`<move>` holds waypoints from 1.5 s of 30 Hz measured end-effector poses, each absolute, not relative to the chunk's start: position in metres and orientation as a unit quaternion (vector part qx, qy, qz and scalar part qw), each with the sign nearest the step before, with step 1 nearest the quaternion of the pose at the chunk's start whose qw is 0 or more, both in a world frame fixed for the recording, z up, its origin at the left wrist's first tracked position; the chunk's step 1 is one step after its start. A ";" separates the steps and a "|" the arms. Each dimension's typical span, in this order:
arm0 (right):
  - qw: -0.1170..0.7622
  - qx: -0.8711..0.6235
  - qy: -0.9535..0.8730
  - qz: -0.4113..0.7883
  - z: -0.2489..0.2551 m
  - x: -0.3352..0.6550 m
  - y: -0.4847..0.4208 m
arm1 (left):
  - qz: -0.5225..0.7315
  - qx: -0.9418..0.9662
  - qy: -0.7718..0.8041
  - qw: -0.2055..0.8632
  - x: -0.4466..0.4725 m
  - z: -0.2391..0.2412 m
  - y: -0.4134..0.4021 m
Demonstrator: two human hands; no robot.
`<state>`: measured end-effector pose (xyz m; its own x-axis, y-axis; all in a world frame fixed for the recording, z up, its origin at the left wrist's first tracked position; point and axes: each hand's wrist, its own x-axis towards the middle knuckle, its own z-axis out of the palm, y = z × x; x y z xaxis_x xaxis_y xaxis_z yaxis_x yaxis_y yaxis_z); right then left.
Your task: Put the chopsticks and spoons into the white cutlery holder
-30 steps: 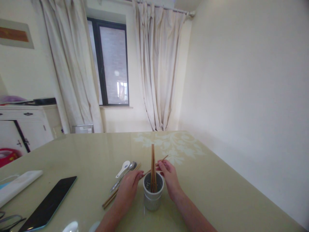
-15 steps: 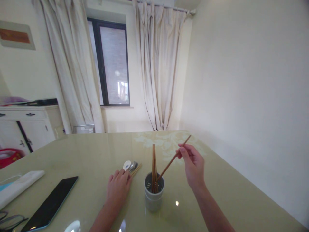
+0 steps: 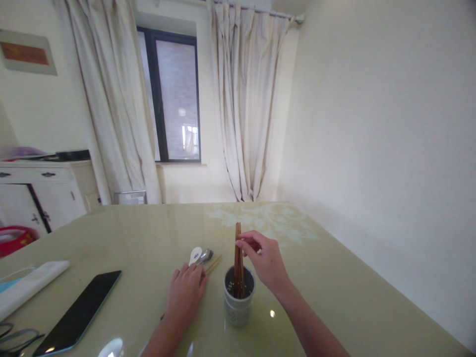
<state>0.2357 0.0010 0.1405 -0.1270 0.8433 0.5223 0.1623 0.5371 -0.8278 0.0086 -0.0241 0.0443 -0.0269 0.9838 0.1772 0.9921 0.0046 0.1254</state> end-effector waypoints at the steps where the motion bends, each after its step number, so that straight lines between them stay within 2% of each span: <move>1: 0.555 -0.375 -0.681 0.296 0.138 0.239 0.001 | -0.104 -0.697 -0.710 0.017 0.010 0.046 -0.025; 5: 0.610 -0.410 -0.629 0.254 0.117 0.252 0.007 | -0.098 -0.699 -0.708 0.011 0.016 0.054 -0.027; 8: 0.632 -0.433 -0.573 0.290 0.092 0.256 0.017 | -0.106 -0.711 -0.695 0.007 0.019 0.052 -0.027; 11: 0.601 -0.442 -0.550 0.376 0.069 0.252 0.025 | -0.154 -0.717 -0.680 -0.007 0.019 0.045 -0.025; 17: 0.490 -0.396 -0.555 0.543 0.046 0.234 0.024 | -0.332 -0.721 -0.601 -0.094 0.027 0.033 -0.021; 20: 0.487 -0.368 -0.536 0.584 0.043 0.226 0.021 | -0.365 -0.724 -0.575 -0.112 0.034 0.030 -0.022; 24: 0.527 -0.365 -0.510 0.573 0.047 0.228 0.024 | -0.380 -0.724 -0.566 -0.106 0.036 0.029 -0.020; 27: 0.635 -0.386 -0.447 0.499 0.058 0.249 0.034 | -0.350 -0.706 -0.614 -0.044 0.025 0.034 -0.018; 31: 0.796 -0.376 -0.345 0.325 0.079 0.294 0.047 | -0.205 -0.680 -0.700 0.068 0.007 0.041 -0.019; 33: 0.841 -0.339 -0.302 0.293 0.090 0.312 0.046 | -0.143 -0.676 -0.716 0.097 0.003 0.041 -0.021; 38: 0.837 -0.284 -0.342 0.320 0.108 0.313 0.029 | -0.097 -0.683 -0.718 0.098 0.005 0.037 -0.021; 45: 0.745 -0.283 -0.460 0.391 0.111 0.282 0.008 | -0.099 -0.692 -0.711 0.077 0.009 0.040 -0.023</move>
<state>0.2818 0.0081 0.1114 0.2710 0.8435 0.4638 -0.3227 0.5336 -0.7818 0.0087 -0.0230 0.0398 -0.0297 0.9688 0.2462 0.9992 0.0221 0.0335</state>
